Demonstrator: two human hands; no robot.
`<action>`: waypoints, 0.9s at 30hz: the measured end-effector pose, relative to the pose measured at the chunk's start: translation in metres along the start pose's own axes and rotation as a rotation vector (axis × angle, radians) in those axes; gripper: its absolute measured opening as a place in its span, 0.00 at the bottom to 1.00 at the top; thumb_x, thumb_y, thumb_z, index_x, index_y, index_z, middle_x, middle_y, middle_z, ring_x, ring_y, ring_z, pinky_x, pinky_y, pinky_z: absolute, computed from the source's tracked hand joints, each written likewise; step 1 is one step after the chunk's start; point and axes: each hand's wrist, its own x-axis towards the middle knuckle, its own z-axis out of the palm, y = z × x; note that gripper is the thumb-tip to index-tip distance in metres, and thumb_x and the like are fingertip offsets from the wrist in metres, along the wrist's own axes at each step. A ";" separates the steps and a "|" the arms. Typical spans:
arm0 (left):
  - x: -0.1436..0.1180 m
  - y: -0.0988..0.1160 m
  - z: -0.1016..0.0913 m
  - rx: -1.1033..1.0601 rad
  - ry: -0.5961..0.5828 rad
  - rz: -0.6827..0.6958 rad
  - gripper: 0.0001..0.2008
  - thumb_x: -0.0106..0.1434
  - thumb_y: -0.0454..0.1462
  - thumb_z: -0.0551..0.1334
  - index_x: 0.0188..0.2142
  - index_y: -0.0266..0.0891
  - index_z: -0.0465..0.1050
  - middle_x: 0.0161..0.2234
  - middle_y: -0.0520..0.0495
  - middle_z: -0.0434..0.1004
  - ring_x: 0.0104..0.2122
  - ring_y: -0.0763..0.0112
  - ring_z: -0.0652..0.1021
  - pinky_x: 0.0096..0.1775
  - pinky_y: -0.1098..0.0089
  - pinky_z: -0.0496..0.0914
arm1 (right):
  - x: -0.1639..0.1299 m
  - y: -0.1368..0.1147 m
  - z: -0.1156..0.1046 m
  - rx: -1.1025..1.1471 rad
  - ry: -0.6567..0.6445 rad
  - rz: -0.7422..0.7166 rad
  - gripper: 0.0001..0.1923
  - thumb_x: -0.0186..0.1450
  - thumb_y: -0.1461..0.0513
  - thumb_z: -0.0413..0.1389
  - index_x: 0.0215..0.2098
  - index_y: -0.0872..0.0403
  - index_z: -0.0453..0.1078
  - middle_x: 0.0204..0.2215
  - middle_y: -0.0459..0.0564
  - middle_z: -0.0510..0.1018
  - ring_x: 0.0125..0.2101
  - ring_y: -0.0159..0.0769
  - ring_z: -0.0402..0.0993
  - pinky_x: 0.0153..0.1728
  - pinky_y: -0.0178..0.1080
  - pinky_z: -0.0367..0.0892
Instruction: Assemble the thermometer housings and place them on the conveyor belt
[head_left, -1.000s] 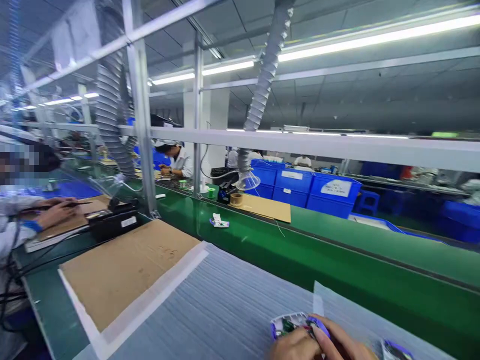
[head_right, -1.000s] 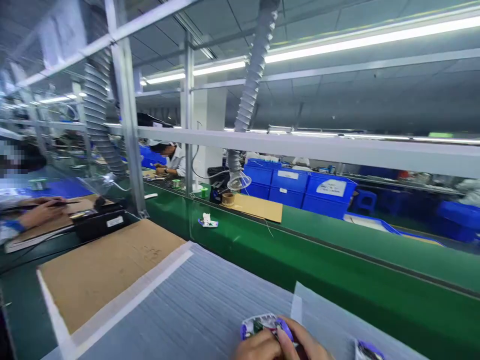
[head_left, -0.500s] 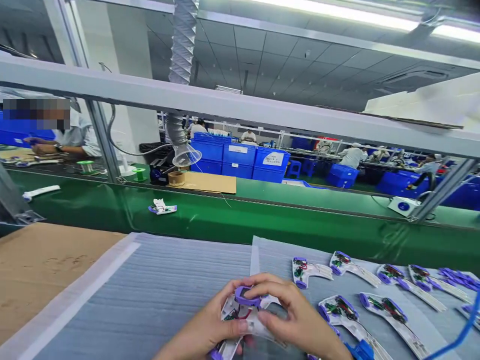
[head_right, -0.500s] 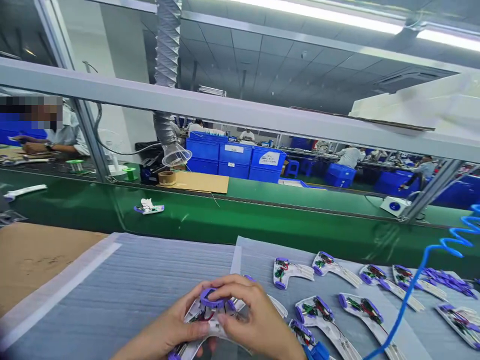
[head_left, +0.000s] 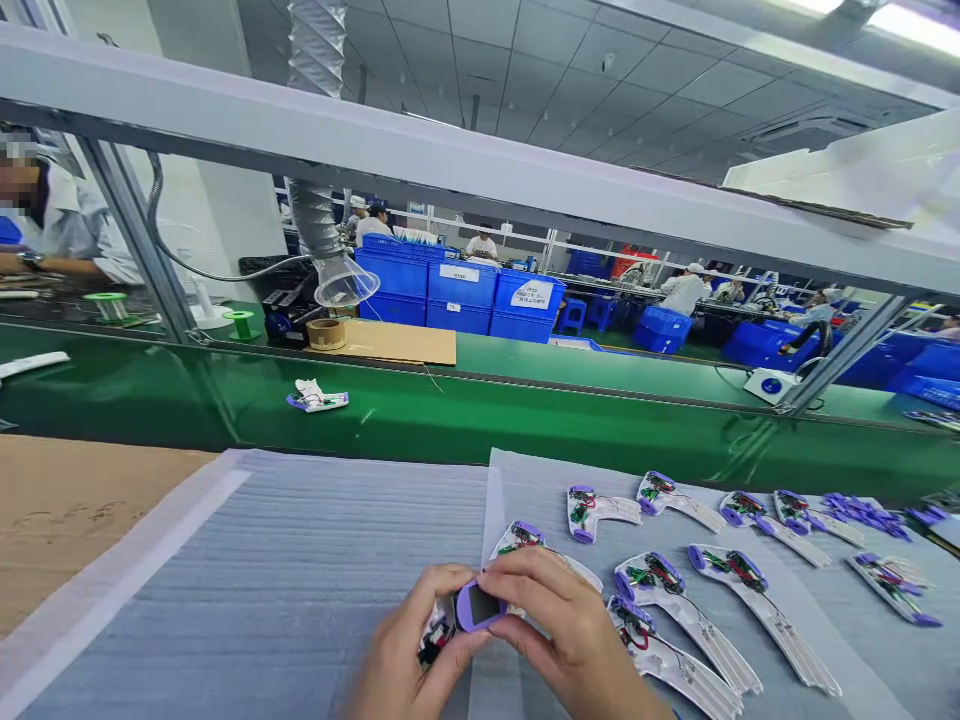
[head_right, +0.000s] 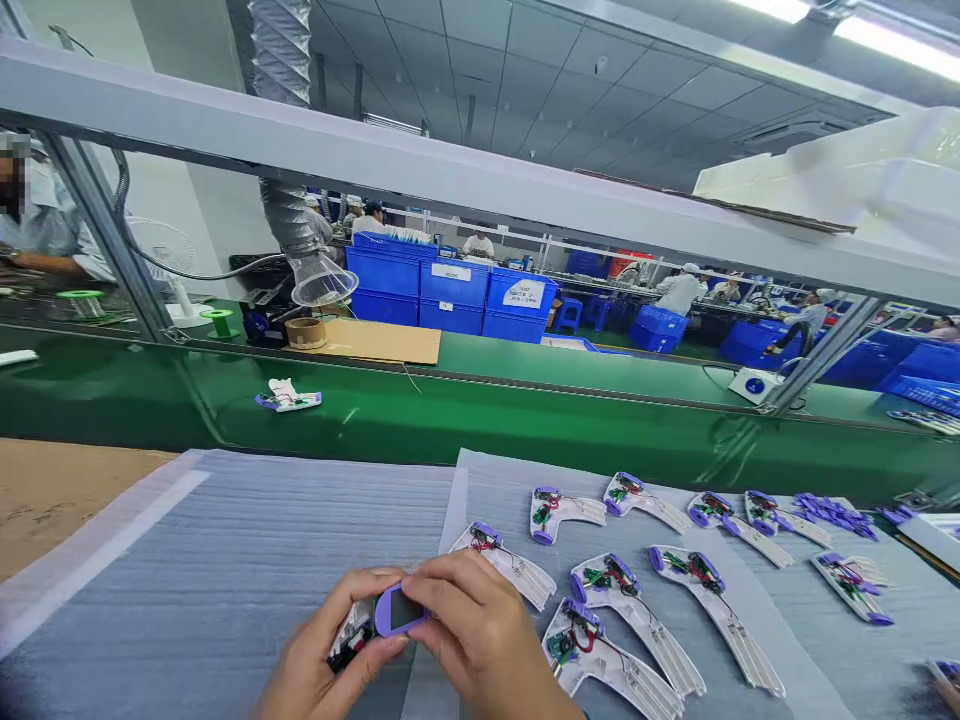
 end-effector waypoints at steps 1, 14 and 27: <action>0.000 0.001 0.001 -0.014 0.009 -0.006 0.09 0.57 0.42 0.62 0.38 0.46 0.73 0.39 0.51 0.78 0.41 0.64 0.76 0.43 0.73 0.69 | -0.001 0.001 0.001 -0.023 0.025 -0.029 0.12 0.66 0.64 0.54 0.47 0.54 0.69 0.39 0.53 0.76 0.39 0.36 0.73 0.42 0.36 0.69; -0.002 0.004 0.003 -0.090 0.005 -0.048 0.09 0.56 0.40 0.63 0.38 0.48 0.74 0.37 0.52 0.77 0.33 0.66 0.76 0.42 0.70 0.71 | -0.006 0.001 0.000 -0.020 0.056 -0.033 0.10 0.66 0.64 0.54 0.45 0.56 0.71 0.38 0.54 0.77 0.39 0.36 0.73 0.41 0.35 0.70; -0.003 0.006 0.005 -0.054 -0.007 0.024 0.10 0.55 0.37 0.64 0.39 0.49 0.73 0.39 0.54 0.78 0.41 0.67 0.77 0.41 0.76 0.68 | 0.009 -0.005 -0.007 0.270 -0.023 0.287 0.04 0.66 0.64 0.54 0.32 0.53 0.67 0.31 0.46 0.73 0.34 0.33 0.70 0.36 0.35 0.65</action>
